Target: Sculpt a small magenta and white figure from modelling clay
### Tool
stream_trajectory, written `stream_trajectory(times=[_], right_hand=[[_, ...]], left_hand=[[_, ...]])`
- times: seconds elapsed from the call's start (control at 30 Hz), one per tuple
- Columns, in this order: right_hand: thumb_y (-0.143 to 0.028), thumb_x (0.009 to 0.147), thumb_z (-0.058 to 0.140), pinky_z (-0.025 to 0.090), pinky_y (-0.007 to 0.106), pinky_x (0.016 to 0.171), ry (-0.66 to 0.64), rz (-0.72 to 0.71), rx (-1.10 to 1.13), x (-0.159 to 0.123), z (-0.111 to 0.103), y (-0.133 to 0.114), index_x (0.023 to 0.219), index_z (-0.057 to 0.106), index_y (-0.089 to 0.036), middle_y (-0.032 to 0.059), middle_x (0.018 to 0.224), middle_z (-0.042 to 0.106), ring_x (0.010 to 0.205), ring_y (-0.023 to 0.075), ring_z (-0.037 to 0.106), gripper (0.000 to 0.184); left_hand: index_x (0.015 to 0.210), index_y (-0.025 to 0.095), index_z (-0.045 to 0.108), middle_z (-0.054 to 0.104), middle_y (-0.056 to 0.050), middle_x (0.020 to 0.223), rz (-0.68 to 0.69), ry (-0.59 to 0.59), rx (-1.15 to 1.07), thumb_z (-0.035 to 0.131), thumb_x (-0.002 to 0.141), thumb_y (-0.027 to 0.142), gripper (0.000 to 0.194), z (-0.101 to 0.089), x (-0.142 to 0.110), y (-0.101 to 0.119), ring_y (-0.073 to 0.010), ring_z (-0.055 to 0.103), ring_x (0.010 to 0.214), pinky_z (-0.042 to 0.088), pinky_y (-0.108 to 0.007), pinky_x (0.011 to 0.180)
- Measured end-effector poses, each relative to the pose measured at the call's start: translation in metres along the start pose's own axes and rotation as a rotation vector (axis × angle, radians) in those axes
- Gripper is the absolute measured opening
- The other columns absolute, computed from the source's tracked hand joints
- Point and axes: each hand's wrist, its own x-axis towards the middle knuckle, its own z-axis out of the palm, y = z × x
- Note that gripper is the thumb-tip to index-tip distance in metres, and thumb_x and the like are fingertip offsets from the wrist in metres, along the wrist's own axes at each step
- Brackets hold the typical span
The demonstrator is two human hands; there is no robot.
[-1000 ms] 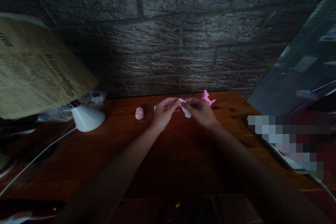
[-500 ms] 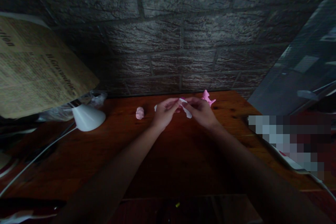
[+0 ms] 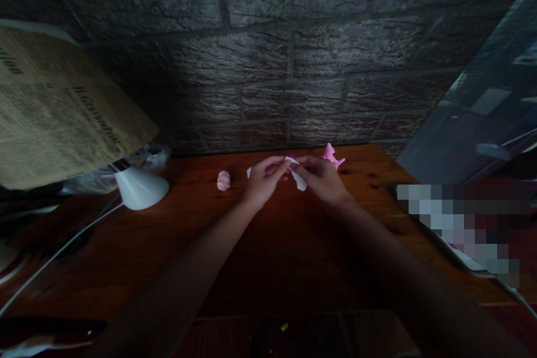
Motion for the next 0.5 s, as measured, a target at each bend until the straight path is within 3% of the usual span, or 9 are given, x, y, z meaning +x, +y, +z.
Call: stream_trajectory(times=[0.23, 0.5], right_hand=[[-0.054, 0.074, 0.073, 0.038, 0.026, 0.05, 0.032, 0.082, 0.028, 0.0011, -0.0016, -0.0012, 0.085, 0.069, -0.017, 0.0013, 0.068, 0.065, 0.055, 0.0115, 0.051, 0.04], [-0.057, 0.074, 0.075, 0.037, 0.025, 0.05, 0.035, 0.099, 0.034, 0.0009, -0.0011, -0.0063, 0.086, 0.069, -0.018, 0.0003, 0.068, 0.065, 0.055, 0.0104, 0.049, 0.041]], left_hand=[[0.096, 0.017, 0.07, 0.073, -0.005, 0.079, 0.001, 0.032, -0.02, 0.071, 0.086, 0.033, 0.019, 0.0011, 0.0009, 0.001, -0.0134, 0.069, 0.07, 0.058, -0.027, 0.068], [0.097, 0.016, 0.069, 0.075, -0.007, 0.086, -0.001, -0.001, -0.021, 0.069, 0.088, 0.035, 0.021, 0.0011, 0.0009, 0.0008, -0.0159, 0.072, 0.078, 0.058, -0.028, 0.071]])
